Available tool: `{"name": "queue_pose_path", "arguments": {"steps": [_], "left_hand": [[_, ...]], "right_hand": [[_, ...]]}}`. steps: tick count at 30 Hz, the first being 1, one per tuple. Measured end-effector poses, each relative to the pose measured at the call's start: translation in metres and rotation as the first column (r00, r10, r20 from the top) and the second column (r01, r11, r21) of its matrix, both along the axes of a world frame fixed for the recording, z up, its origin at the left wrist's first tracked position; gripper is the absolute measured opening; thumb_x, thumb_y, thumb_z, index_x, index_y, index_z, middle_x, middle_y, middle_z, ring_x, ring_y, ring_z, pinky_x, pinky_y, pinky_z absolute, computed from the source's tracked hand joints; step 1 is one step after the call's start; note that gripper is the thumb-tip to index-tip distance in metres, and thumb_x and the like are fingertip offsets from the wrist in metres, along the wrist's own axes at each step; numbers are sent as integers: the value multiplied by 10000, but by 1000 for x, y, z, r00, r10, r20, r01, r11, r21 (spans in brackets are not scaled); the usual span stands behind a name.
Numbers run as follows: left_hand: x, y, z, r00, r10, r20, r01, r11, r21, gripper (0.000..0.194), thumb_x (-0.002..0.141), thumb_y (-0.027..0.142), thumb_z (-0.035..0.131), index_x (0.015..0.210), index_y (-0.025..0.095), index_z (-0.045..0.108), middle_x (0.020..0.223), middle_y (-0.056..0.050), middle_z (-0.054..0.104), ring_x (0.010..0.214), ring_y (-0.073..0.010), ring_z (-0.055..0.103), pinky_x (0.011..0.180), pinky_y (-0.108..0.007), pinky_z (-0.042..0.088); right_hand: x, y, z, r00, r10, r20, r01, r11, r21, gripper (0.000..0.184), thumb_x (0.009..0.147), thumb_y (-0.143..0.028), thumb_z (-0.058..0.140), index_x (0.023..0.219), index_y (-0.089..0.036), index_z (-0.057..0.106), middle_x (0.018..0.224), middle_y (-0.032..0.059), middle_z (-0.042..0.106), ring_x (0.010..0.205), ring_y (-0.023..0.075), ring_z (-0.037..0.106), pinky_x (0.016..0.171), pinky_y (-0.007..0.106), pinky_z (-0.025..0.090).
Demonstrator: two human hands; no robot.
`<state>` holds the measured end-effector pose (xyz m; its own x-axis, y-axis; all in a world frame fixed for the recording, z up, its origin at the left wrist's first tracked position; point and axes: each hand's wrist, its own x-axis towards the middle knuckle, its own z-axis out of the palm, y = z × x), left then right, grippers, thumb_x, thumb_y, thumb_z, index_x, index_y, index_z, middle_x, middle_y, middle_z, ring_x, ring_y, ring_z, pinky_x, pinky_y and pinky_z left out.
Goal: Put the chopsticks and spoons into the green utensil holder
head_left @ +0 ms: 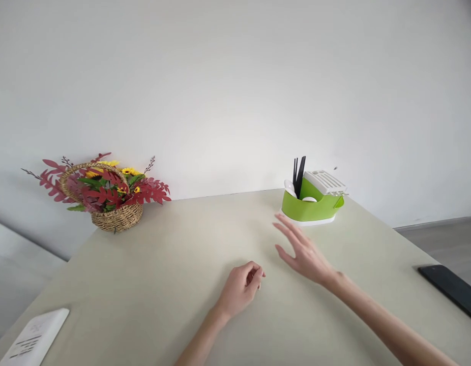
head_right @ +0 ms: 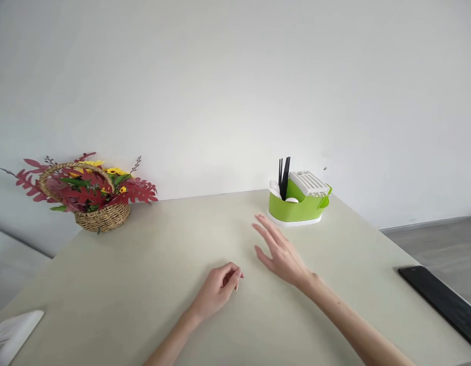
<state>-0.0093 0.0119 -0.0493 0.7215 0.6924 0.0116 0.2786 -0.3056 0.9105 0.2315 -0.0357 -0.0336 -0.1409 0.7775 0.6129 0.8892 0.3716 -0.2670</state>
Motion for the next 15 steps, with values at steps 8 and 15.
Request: {"name": "queue_pose_path", "arguments": {"steps": [8, 15], "left_hand": [[-1, 1, 3, 990, 102, 93, -97, 994, -51, 354, 1038, 491, 453, 895, 195, 587, 631, 42, 512, 569, -112, 452, 552, -233, 344], [-1, 11, 4, 971, 219, 99, -212, 974, -76, 382, 1028, 530, 467, 886, 193, 579, 606, 56, 467, 550, -103, 410, 534, -231, 317]], "right_hand": [[-41, 37, -50, 924, 123, -361, -211, 954, -213, 396, 1022, -258, 484, 1415, -260, 534, 1611, 98, 451, 1446, 238, 489, 1157, 447, 459], [-40, 41, -52, 800, 14, -600, -210, 943, -258, 255, 1022, -346, 487, 1107, -247, 706, 1239, 86, 726, 995, 219, 724, 910, 376, 567]]}}
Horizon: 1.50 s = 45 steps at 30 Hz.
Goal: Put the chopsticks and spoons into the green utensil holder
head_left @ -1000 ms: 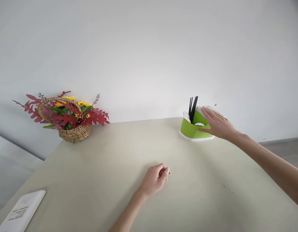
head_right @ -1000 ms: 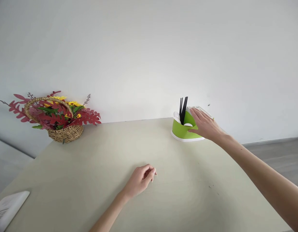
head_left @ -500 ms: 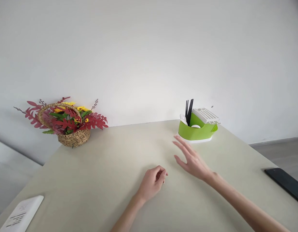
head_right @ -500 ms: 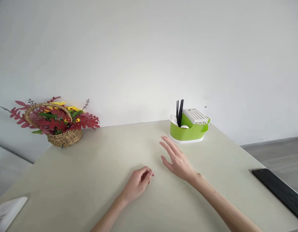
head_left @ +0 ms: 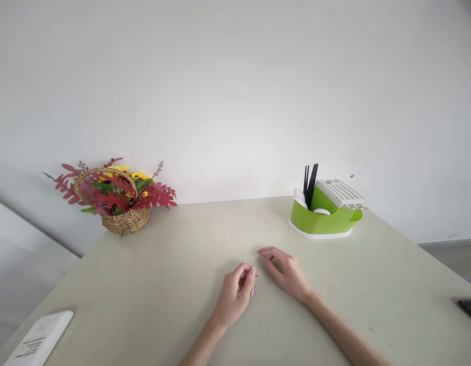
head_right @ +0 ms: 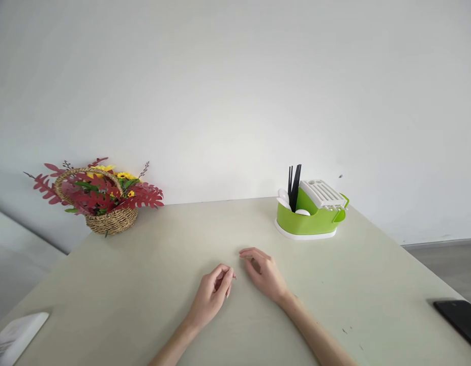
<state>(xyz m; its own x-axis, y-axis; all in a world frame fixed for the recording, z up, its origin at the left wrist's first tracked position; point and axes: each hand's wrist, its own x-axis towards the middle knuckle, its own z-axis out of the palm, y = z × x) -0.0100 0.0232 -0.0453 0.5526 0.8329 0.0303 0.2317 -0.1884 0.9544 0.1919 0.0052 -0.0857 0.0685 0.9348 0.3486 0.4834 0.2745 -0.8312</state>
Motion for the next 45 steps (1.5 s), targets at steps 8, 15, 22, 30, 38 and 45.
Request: {"name": "queue_pose_path", "arguments": {"steps": [8, 15, 22, 30, 38, 45], "left_hand": [[1, -2, 6, 1000, 3, -17, -4, 999, -33, 389, 1019, 541, 478, 848, 201, 559, 587, 73, 357, 532, -100, 292, 508, -254, 230], [1, -1, 5, 998, 60, 11, -60, 998, 3, 431, 1021, 544, 439, 739, 229, 357, 641, 63, 288, 582, -110, 258, 540, -257, 240], [-4, 8, -3, 984, 176, 13, -175, 983, -56, 463, 994, 571, 434, 720, 245, 250, 622, 70, 233, 551, -109, 232, 514, -248, 229], [-25, 43, 1, 922, 386, -30, -386, 922, 16, 492, 886, 514, 543, 668, 244, 193, 622, 67, 172, 562, -107, 184, 517, -253, 188], [-28, 48, 6, 904, 422, -65, -423, 906, 9, 451, 736, 363, 566, 647, 238, 142, 618, 66, 125, 587, -105, 123, 532, -243, 150], [-27, 52, 5, 907, 414, -76, -416, 909, -17, 401, 694, 330, 533, 643, 236, 147, 620, 62, 140, 600, -107, 127, 538, -237, 147]], "right_hand": [[3, 2, 4, 964, -119, -238, 86, 985, -148, 317, 999, -479, 503, 1045, -215, 672, 750, 18, 689, 648, 181, 621, 668, 306, 503], [3, 4, 4, 957, -119, -263, 78, 983, -164, 322, 986, -469, 489, 1038, -210, 673, 711, 5, 646, 622, 176, 585, 640, 297, 475], [2, 5, 10, 950, -139, -280, 91, 979, -180, 344, 971, -487, 493, 1021, -200, 675, 712, 19, 649, 612, 183, 580, 625, 303, 469], [3, 7, 8, 944, -149, -295, 99, 979, -176, 327, 966, -478, 505, 1012, -211, 686, 708, 21, 663, 611, 187, 601, 614, 300, 491], [3, 7, 12, 937, -138, -321, 79, 979, -188, 320, 993, -476, 484, 1000, -211, 665, 709, 17, 656, 608, 174, 582, 611, 288, 476], [3, 8, 14, 935, -146, -322, 82, 976, -204, 305, 997, -456, 480, 1001, -216, 669, 706, 16, 649, 615, 178, 578, 608, 291, 466]]}}
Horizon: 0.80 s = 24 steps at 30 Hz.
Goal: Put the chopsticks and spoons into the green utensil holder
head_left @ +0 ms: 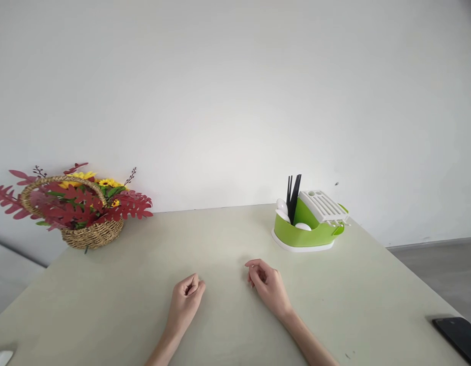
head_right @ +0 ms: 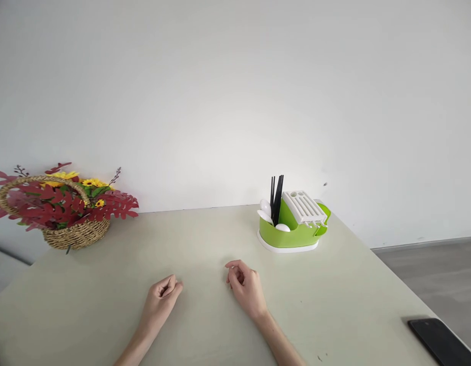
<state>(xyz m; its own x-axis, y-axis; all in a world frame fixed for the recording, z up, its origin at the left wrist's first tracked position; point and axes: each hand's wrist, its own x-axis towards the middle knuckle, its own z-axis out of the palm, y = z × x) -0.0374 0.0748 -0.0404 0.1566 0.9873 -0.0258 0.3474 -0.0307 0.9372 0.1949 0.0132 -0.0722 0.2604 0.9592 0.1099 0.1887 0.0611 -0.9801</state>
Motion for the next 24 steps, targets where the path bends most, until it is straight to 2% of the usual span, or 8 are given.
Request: {"name": "queue_pose_path", "arguments": {"steps": [7, 24], "left_hand": [[-2, 0, -6, 1000, -31, -1, 31, 1000, -7, 386, 682, 299, 530, 644, 234, 151, 621, 65, 146, 600, -108, 131, 540, -236, 145], [6, -13, 0, 997, -68, -34, 67, 998, -8, 367, 689, 297, 513, 643, 230, 154, 620, 63, 144, 592, -109, 131, 533, -240, 139]], "right_hand": [[0, 0, 0, 1000, -9, 17, 9, 1000, 8, 308, 985, -464, 493, 1001, -214, 673, 700, 16, 653, 610, 178, 586, 601, 289, 478], [2, -2, -3, 1000, 0, 28, 0, 1000, 17, 325, 978, -480, 513, 1018, -213, 694, 699, 18, 660, 606, 181, 610, 587, 291, 493]]}}
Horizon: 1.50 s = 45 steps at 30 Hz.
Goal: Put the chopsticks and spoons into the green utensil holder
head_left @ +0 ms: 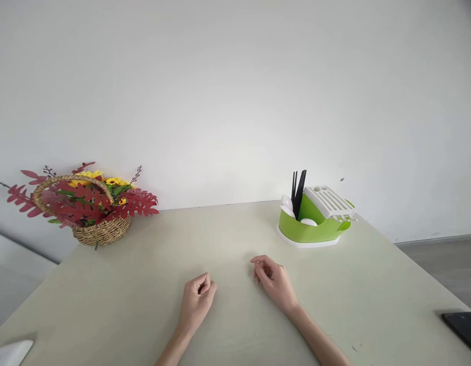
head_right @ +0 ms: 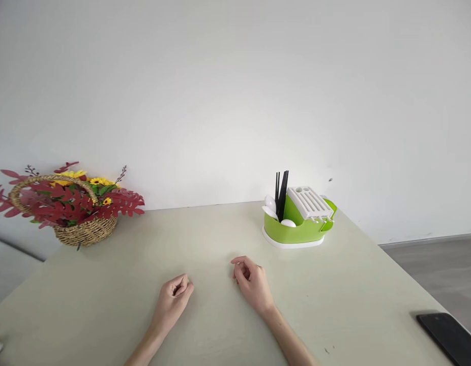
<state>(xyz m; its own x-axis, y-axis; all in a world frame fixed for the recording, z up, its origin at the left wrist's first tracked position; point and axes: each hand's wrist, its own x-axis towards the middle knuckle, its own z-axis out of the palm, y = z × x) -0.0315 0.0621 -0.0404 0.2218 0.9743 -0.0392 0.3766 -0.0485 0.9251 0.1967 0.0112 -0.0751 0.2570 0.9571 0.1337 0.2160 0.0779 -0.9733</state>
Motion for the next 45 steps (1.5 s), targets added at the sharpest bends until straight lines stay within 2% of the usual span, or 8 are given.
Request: {"name": "queue_pose_path", "arguments": {"steps": [18, 45], "left_hand": [[0, 0, -7, 999, -32, 0, 32, 999, 34, 330, 685, 263, 490, 625, 237, 166, 611, 64, 153, 584, -105, 149, 535, -259, 148], [3, -1, -9, 998, -63, -27, 65, 995, 73, 298, 680, 262, 474, 620, 245, 183, 597, 66, 159, 574, -104, 163, 535, -267, 152]], "right_hand": [[-3, -3, 5, 999, 12, 44, -10, 999, -53, 281, 968, -427, 496, 1017, -220, 680, 716, 8, 651, 610, 172, 563, 601, 288, 446], [-2, 0, -5, 996, 16, 86, -13, 999, -35, 245, 961, -359, 486, 1029, -220, 676, 718, -6, 658, 601, 158, 555, 616, 280, 437]]}}
